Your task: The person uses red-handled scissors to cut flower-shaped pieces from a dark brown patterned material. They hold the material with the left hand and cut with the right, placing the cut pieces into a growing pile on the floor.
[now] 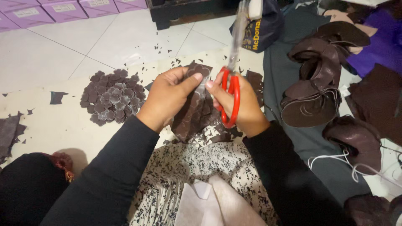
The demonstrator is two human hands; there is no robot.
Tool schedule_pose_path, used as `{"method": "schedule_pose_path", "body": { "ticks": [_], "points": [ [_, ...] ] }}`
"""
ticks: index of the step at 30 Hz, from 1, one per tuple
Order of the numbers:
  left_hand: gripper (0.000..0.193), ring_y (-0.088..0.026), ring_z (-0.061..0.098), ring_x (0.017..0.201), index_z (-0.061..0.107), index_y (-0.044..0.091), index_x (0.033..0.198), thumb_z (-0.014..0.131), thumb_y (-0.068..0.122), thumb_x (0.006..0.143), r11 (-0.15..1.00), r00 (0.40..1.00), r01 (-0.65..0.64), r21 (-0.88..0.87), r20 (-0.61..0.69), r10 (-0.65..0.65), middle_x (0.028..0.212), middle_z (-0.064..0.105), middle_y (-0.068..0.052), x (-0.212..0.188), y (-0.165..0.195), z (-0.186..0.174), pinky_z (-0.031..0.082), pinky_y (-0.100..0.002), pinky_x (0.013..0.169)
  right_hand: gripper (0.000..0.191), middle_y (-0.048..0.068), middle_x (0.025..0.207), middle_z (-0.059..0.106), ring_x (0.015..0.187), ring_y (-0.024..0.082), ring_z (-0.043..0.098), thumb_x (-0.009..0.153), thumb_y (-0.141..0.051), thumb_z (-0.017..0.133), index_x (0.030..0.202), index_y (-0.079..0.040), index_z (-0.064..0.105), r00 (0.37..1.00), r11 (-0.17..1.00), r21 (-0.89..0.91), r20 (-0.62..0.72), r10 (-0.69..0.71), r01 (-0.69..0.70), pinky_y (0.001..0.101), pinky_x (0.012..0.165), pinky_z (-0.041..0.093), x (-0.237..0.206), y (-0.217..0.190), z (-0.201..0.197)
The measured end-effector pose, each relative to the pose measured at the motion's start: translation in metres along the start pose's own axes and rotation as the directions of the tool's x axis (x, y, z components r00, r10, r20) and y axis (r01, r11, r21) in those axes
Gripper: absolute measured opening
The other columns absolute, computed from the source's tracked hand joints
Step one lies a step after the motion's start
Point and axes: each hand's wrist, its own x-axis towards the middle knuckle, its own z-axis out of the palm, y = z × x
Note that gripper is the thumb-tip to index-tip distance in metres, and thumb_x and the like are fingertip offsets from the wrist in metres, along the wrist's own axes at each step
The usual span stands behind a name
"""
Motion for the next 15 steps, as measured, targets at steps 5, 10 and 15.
{"method": "schedule_pose_path", "body": {
  "ticks": [5,10,15],
  "points": [
    [0.019,-0.005,0.063,0.071,0.074,0.001,0.103,0.066,0.017,0.097,0.994,0.997,-0.045,-0.103,-0.071,0.038,0.086,0.074,0.000,-0.001,0.009,-0.007,0.052,-0.021,0.067,0.030,-0.004,0.071,0.053,0.060,0.006,0.051,0.096,-0.036,0.069,0.093,-0.008,0.059,0.985,0.997,-0.082,0.170,0.024,-0.010,0.0232,0.056,0.045,-0.011,0.000,0.001],
    [0.020,-0.002,0.056,0.069,0.073,0.000,0.101,0.068,0.019,0.100,0.987,0.981,-0.151,-0.063,-0.132,0.141,0.084,0.069,0.003,0.003,0.010,-0.009,0.046,-0.020,0.063,0.041,-0.004,0.073,0.051,0.062,0.006,0.052,0.096,-0.049,0.061,0.092,-0.009,0.058,0.966,0.971,-0.198,0.193,0.173,-0.134,0.0238,0.054,0.046,-0.018,0.001,-0.001],
    [0.018,-0.002,0.054,0.065,0.073,0.002,0.098,0.068,0.019,0.098,0.979,0.975,-0.186,-0.078,-0.136,0.174,0.079,0.067,0.005,0.005,0.009,-0.006,0.044,-0.019,0.059,0.045,-0.003,0.077,0.051,0.067,0.006,0.052,0.100,-0.053,0.053,0.096,-0.008,0.058,0.955,0.984,-0.178,0.290,0.068,-0.016,0.0227,0.058,0.047,-0.017,0.004,-0.004]
  ]
}}
